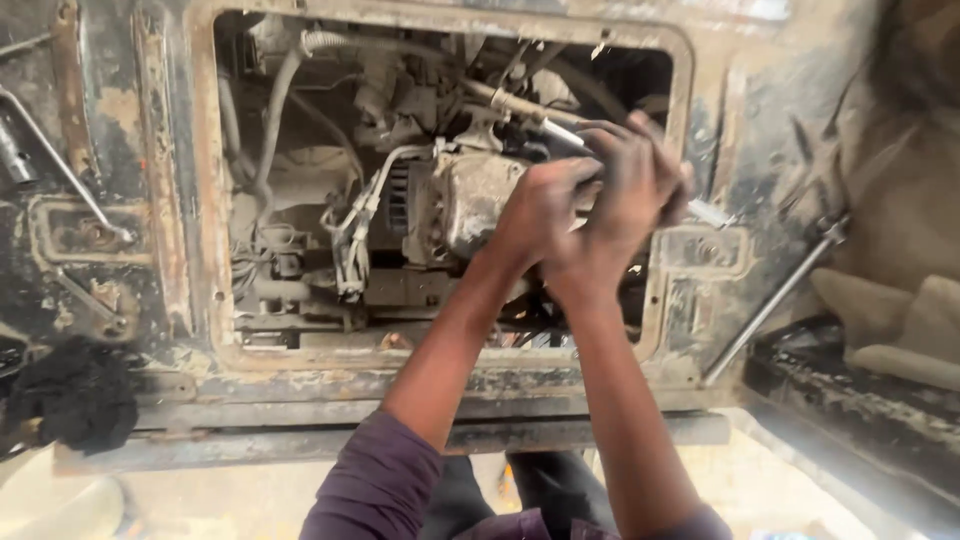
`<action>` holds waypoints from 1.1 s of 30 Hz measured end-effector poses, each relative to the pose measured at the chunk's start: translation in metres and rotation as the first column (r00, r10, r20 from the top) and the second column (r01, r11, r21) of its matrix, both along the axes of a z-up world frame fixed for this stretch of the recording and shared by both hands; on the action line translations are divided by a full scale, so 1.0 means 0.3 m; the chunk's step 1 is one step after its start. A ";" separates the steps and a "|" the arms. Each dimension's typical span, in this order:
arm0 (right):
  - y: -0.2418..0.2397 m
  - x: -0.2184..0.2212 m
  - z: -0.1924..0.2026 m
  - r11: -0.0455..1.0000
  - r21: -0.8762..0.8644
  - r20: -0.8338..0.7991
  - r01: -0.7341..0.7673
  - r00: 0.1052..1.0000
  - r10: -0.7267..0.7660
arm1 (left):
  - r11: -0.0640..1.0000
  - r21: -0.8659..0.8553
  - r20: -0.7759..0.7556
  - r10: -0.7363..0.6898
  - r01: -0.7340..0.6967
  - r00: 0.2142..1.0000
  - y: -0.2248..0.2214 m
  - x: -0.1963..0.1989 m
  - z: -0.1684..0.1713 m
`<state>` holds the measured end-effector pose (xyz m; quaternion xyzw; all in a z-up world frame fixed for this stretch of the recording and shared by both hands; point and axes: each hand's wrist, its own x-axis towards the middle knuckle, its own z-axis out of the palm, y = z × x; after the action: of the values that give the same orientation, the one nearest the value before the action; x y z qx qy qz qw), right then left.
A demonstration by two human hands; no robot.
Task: Repair or maintain the vehicle engine through an interior floor hatch using wrenches.
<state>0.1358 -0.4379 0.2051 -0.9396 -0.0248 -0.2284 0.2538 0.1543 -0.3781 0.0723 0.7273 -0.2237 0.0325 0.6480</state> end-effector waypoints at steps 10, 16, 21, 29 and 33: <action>-0.282 0.024 0.037 0.914 0.082 -0.288 -0.397 0.869 0.403 | 0.988 -0.029 -0.228 -0.154 0.151 0.961 -0.005 0.070 0.235; -0.191 0.094 0.162 0.979 -0.006 -0.514 0.206 0.839 -0.180 | 0.994 0.111 -0.076 -0.001 0.010 0.997 -0.015 -0.005 0.139; -0.238 0.194 0.206 0.951 -0.087 -0.936 -0.296 0.350 0.024 | 0.995 0.066 -0.026 0.070 -0.068 0.997 0.024 -0.015 0.151; -0.207 0.108 0.208 0.619 -0.333 -0.560 -0.711 0.677 0.478 | 0.998 -0.061 -0.120 -0.010 0.002 0.993 -0.014 -0.027 0.072; -0.025 -0.092 0.183 0.976 0.065 -0.104 -0.210 0.971 0.216 | 0.983 0.042 -0.168 0.183 -0.179 0.969 -0.016 -0.005 0.046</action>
<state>0.1081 -0.4455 0.2601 -0.9355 -0.1052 -0.1483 0.3029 0.1527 -0.3828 0.0861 0.7532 -0.1002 0.0258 0.6496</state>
